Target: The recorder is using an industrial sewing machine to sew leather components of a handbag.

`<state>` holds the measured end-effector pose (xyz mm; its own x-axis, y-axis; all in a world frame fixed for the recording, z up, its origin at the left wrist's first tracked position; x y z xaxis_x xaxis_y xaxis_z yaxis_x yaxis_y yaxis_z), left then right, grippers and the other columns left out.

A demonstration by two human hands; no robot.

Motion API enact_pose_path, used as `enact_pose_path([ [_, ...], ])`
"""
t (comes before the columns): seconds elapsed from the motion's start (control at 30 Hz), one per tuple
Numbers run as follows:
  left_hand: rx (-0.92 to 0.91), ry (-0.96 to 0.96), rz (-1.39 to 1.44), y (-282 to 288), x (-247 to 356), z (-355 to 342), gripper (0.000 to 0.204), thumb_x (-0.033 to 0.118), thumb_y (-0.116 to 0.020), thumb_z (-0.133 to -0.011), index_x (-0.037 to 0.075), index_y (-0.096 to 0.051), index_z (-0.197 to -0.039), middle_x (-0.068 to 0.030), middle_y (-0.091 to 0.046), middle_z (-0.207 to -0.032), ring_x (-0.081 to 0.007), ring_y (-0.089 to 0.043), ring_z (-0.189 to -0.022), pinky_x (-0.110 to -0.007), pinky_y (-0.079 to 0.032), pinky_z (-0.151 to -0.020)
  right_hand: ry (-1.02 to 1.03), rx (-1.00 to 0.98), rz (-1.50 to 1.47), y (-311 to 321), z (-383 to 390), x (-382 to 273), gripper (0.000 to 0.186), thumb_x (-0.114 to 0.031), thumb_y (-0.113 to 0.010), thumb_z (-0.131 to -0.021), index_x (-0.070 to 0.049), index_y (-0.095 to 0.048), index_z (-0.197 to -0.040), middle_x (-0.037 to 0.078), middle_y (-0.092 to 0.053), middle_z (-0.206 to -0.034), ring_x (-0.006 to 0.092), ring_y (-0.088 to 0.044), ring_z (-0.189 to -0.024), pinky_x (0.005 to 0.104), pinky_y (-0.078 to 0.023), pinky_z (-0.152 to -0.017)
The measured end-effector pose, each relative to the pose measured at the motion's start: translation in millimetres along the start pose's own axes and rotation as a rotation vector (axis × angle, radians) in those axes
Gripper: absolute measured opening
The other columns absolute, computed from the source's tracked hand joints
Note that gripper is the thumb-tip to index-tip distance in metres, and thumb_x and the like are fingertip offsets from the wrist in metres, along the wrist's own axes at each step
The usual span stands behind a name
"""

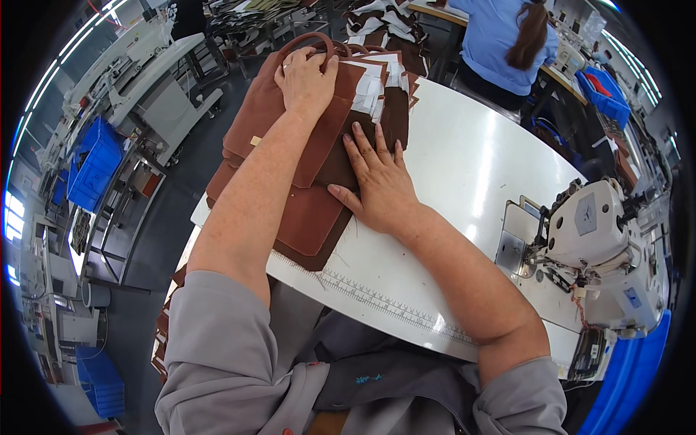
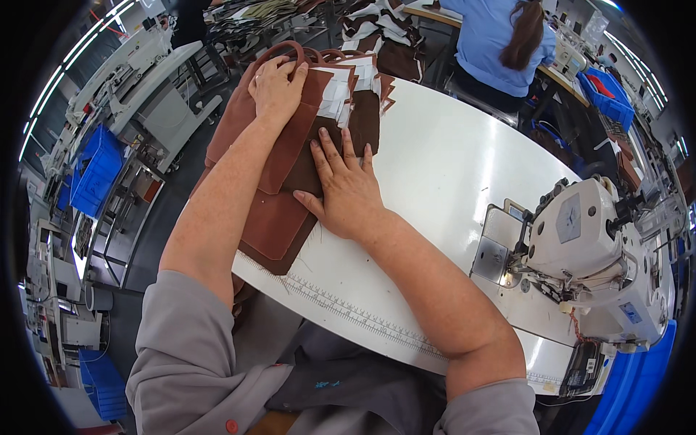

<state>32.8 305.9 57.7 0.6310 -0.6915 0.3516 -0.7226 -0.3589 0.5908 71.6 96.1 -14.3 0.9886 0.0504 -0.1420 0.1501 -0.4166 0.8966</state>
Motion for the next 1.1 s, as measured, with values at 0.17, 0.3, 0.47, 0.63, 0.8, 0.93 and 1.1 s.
enact_pose_path([
  [0.17, -0.015, -0.004, 0.356, -3, -14, -16, 0.036, 0.042, -0.066, -0.095, 0.011, -0.079, -0.108, -0.0056, -0.073, -0.123, -0.0283, -0.063, -0.120, -0.047, -0.042, -0.108, -0.035, -0.071, -0.019, -3, 0, 2, 0.086, -0.062, -0.046, -0.101, -0.003, -0.030, -0.162, 0.016, -0.021, -0.171, 0.0418, -0.015, -0.158, 0.0646, -0.017, -0.124],
  [0.3, -0.237, -0.084, 0.444, -5, -21, -20, 0.039, 0.044, -0.069, -0.093, 0.011, -0.078, -0.112, -0.0077, -0.074, -0.119, -0.0282, -0.066, -0.117, -0.043, -0.043, -0.104, -0.044, -0.095, -0.019, -2, -1, 0, 0.085, -0.060, -0.048, -0.102, -0.003, -0.030, -0.162, 0.017, -0.019, -0.172, 0.0423, -0.012, -0.159, 0.0624, -0.018, -0.125],
  [0.47, -0.032, -0.440, 0.015, 21, 2, -17, 0.036, 0.040, -0.071, -0.091, 0.015, -0.078, -0.117, -0.0050, -0.073, -0.122, -0.0223, -0.064, -0.121, -0.043, -0.034, -0.115, -0.057, -0.104, -0.019, -3, 0, 1, 0.085, -0.062, -0.047, -0.102, -0.004, -0.029, -0.162, 0.017, -0.019, -0.172, 0.0420, -0.014, -0.159, 0.0611, -0.018, -0.125],
  [0.63, -0.269, -0.275, -0.058, 15, -2, -36, 0.033, 0.037, -0.071, -0.079, 0.018, -0.077, -0.105, 0.0029, -0.072, -0.116, -0.0191, -0.063, -0.118, -0.054, -0.025, -0.116, -0.064, -0.121, -0.012, -4, 0, 2, 0.086, -0.063, -0.044, -0.102, -0.005, -0.028, -0.163, 0.017, -0.018, -0.172, 0.0423, -0.015, -0.158, 0.0594, -0.018, -0.126],
  [0.8, -0.095, -0.334, 0.000, 56, -5, -48, 0.036, 0.044, -0.072, -0.075, 0.013, -0.073, -0.093, -0.0038, -0.072, -0.097, -0.0241, -0.068, -0.102, -0.050, -0.030, -0.110, -0.074, -0.120, -0.013, -6, 2, 3, 0.087, -0.065, -0.041, -0.102, -0.006, -0.026, -0.164, 0.016, -0.018, -0.173, 0.0424, -0.016, -0.158, 0.0580, -0.017, -0.127],
  [0.93, 0.198, -0.298, 0.317, 130, -10, -56, 0.022, 0.027, -0.069, -0.081, 0.006, -0.066, -0.086, -0.0109, -0.065, -0.074, -0.0276, -0.061, -0.065, -0.038, -0.048, -0.067, -0.092, -0.140, -0.008, -9, 1, 5, 0.088, -0.067, -0.037, -0.102, -0.007, -0.025, -0.164, 0.014, -0.017, -0.173, 0.0420, -0.016, -0.158, 0.0561, -0.016, -0.127],
  [1.1, 0.285, -0.307, 0.564, 253, 28, -44, 0.019, 0.015, -0.061, -0.089, 0.000, -0.069, -0.098, -0.0029, -0.065, -0.078, -0.0100, -0.057, -0.074, -0.029, -0.048, -0.069, -0.088, -0.175, -0.027, -5, 6, 2, 0.090, -0.070, -0.035, -0.102, -0.008, -0.022, -0.165, 0.014, -0.015, -0.173, 0.0407, -0.014, -0.159, 0.0556, -0.014, -0.128],
])
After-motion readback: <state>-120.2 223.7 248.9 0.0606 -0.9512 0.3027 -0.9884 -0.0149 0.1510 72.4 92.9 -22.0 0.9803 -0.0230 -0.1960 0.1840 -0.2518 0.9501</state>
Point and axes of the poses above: each hand's wrist, its own z-axis away from the middle knuckle, its own y-axis out of the back of the hand, x = y × z, the point moved 8 cm from there along -z, towards the middle knuckle
